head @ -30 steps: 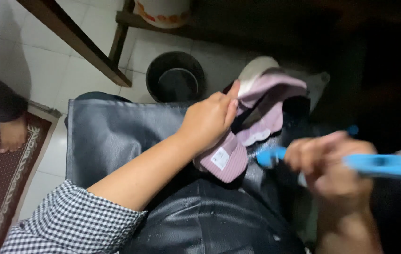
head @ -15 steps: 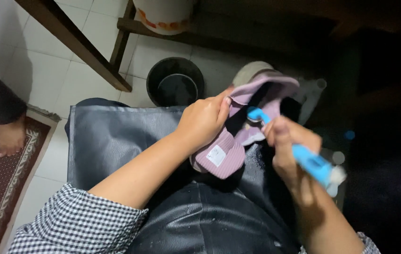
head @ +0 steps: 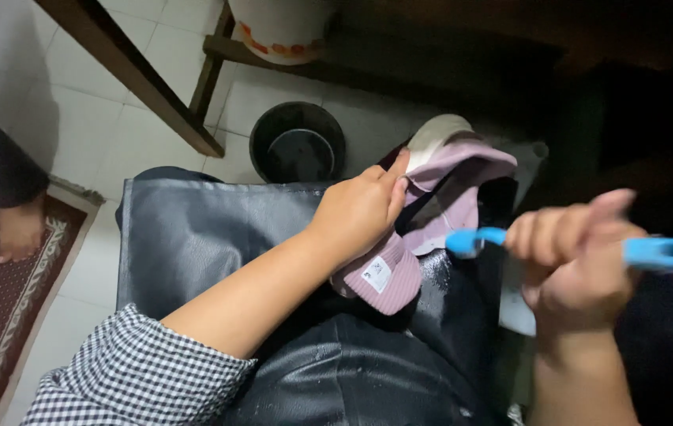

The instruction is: Scrubbing the interior lining and tongue of a sneaker using a small brush and soapy water.

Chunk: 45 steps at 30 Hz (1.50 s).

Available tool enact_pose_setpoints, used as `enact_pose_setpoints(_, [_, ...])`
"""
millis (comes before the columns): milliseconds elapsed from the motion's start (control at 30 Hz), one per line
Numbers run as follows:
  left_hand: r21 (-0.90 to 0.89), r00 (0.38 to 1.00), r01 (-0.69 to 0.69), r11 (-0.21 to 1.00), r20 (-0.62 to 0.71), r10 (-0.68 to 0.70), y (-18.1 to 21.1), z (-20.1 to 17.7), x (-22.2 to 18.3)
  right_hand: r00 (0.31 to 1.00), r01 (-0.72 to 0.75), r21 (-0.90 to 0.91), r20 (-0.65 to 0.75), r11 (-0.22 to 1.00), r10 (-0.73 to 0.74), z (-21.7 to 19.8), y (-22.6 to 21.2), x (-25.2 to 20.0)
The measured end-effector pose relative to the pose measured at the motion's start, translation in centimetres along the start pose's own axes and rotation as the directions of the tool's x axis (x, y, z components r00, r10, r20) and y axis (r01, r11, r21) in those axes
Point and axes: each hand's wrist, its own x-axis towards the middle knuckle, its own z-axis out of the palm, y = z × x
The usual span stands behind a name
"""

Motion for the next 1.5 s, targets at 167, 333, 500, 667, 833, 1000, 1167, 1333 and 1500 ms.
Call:
enact_pose_setpoints(167, [0.038,0.994,-0.103,0.994,-0.016,0.104,2.0,-3.0,-1.1,0.996,0.089,0.205,-0.003,0.975,-0.09,-1.9,8.2,1.9])
enact_pose_setpoints(333, [0.019,0.995,-0.097,0.995,-0.033,0.098,0.6,-1.6,-0.5,0.797,0.408,0.205,0.396,0.89,-0.457,-13.4,18.7,6.6])
enact_pose_setpoints(500, [0.034,0.996,-0.088,0.996,-0.028,0.089,1.1,-2.3,-0.6,0.89,0.179,0.69,0.19,0.702,-0.414,-2.6,12.5,5.6])
enact_pose_setpoints(667, [0.024,0.994,-0.098,0.995,-0.036,0.099,1.7,-2.5,-0.8,0.907,0.311,0.208,0.228,0.927,-0.355,-4.7,8.0,6.5])
enact_pose_setpoints(833, [0.016,0.995,-0.09,0.996,-0.032,0.09,1.5,-3.0,-0.6,0.962,0.096,0.552,0.163,0.829,-0.22,-1.8,13.1,4.0])
enact_pose_setpoints(1000, [-0.035,0.997,-0.079,0.996,-0.004,0.078,1.4,-3.6,-0.9,0.929,0.327,0.207,0.107,0.922,-0.354,-4.5,9.2,6.5])
enact_pose_setpoints(1167, [-0.076,0.997,-0.081,0.994,0.006,0.082,0.4,-2.8,-0.2,0.963,-0.109,0.502,0.268,0.858,-0.035,-3.0,11.9,3.5])
enact_pose_setpoints(1333, [-0.082,0.995,-0.027,0.996,0.09,0.034,0.2,-1.4,0.3,0.999,0.0,0.157,0.048,0.988,-0.007,-3.5,4.1,6.7])
enact_pose_setpoints(1500, [-0.083,0.999,-0.043,0.996,0.019,0.045,0.0,0.0,-0.5,0.972,-0.23,0.429,0.146,0.873,0.184,-0.8,7.7,2.4])
